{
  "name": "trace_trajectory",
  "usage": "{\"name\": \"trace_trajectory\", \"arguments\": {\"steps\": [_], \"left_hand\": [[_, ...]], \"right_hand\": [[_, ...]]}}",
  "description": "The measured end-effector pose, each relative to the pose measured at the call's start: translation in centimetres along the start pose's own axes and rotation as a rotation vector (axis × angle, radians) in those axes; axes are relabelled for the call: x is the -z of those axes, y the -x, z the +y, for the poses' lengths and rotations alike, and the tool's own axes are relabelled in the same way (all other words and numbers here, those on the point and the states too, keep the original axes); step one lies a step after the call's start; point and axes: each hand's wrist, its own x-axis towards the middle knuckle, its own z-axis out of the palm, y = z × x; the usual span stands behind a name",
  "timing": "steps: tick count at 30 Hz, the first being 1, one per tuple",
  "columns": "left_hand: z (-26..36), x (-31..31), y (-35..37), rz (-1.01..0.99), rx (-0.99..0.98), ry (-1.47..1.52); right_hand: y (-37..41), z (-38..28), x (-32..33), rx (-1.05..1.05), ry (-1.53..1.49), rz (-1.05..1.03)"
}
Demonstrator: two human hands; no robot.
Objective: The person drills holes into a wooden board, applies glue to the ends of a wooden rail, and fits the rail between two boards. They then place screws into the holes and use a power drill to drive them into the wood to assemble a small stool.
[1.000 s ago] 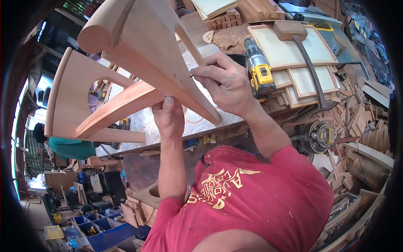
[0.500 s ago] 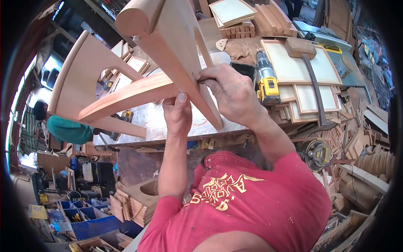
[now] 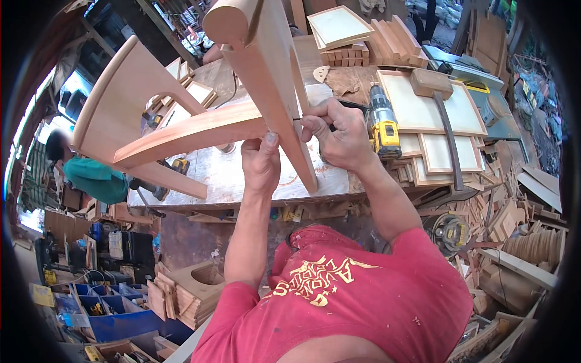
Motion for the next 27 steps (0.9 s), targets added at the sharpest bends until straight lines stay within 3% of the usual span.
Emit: {"name": "trace_trajectory", "arguments": {"steps": [5,17,23,26,27], "left_hand": [[-0.3,0.4,-0.1,-0.020,0.015,0.025],[0.1,0.2,0.1,-0.029,0.032,0.046],[0.3,0.0,-0.2,-0.024,0.037,0.035],[0.7,-0.3,0.0,-0.019,0.038,0.023],[0.8,-0.4,-0.1,-0.018,0.037,0.019]], "right_hand": [[-0.2,-0.9,-0.3,-0.089,-0.038,0.006],[0.3,-0.3,0.0,0.029,0.118,0.046],[-0.4,-1.0,0.0,-0.178,0.057,-0.067],[-0.1,-1.4,0.2,-0.434,-0.163,-0.124],[-0.1,-1.2,0.2,-0.334,-0.118,-0.086]]}}
